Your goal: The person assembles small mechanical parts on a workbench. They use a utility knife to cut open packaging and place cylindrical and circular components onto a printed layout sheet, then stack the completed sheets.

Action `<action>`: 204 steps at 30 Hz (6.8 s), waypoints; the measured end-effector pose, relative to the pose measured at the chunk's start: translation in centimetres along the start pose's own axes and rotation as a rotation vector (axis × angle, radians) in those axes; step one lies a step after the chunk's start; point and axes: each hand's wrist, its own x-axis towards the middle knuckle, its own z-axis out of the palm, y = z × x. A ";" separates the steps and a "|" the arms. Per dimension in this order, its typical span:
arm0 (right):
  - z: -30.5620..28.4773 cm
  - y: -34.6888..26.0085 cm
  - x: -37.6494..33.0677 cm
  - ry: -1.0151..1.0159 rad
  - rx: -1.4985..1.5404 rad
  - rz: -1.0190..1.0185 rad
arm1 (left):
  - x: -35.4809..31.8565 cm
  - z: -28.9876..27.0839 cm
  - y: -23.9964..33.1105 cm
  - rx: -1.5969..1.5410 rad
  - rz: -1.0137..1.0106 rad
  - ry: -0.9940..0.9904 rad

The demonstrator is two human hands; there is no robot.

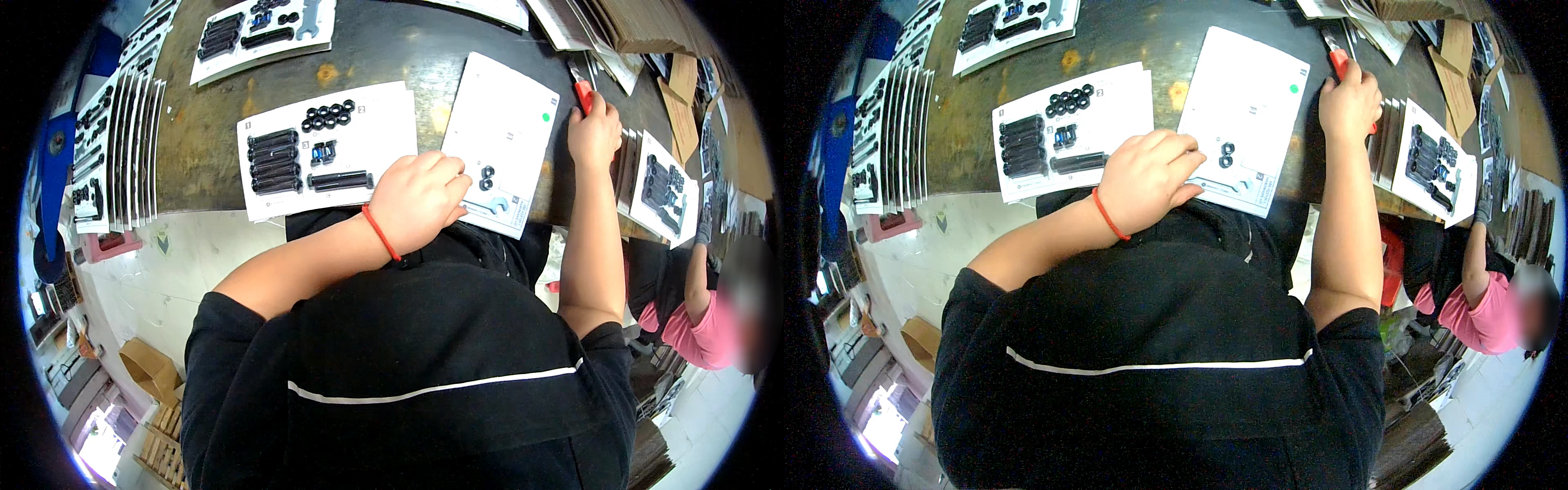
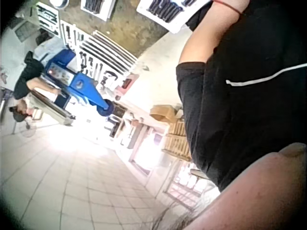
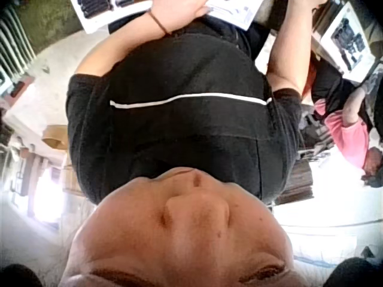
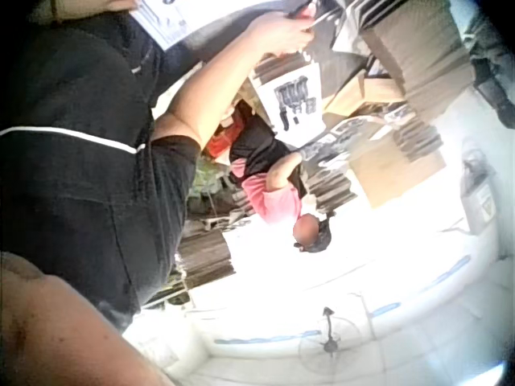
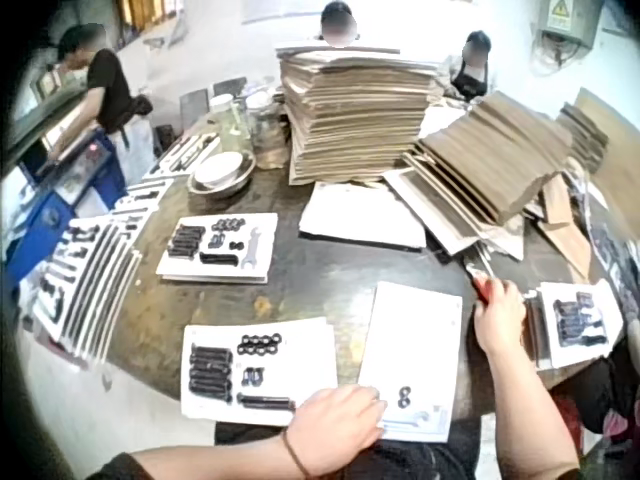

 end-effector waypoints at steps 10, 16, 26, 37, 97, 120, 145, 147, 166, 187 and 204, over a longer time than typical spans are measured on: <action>-10.0 1.4 -9.9 -0.796 1.289 0.215 | 0.7 1.9 0.2 0.007 -0.099 0.017; -11.5 0.8 -13.7 -1.162 1.312 0.408 | 0.8 2.0 0.2 0.059 -0.061 0.027; -13.2 0.6 -14.2 -1.238 1.212 0.436 | 0.7 2.5 -0.1 0.091 -0.009 0.108; -16.6 -0.7 -15.0 -0.985 1.049 0.421 | 4.2 3.1 0.7 -0.034 -0.121 0.076; -12.2 -2.9 5.1 -1.486 0.331 -0.534 | 8.0 1.1 -3.4 0.025 -0.020 -0.416; -6.8 -3.2 -8.9 -0.551 0.467 -0.414 | 7.2 3.2 -1.8 0.044 -0.117 -0.273; -10.3 -0.4 -5.7 -0.509 0.819 -0.222 | 6.5 3.2 -1.8 0.031 -0.111 -0.199; -10.1 -2.9 -6.3 -0.516 0.941 -0.196 | 4.8 1.5 -0.9 -0.063 -0.083 -0.020; -6.3 -20.5 -9.2 -0.682 0.752 -0.819 | -12.8 -5.6 -5.1 -0.107 -0.387 0.493; -5.9 -4.2 -8.1 -0.308 0.864 -0.169 | -9.3 -4.2 -4.4 0.231 -0.413 0.337; -0.9 2.9 1.2 -0.163 0.041 0.082 | 2.5 3.1 2.2 0.155 -0.132 -0.083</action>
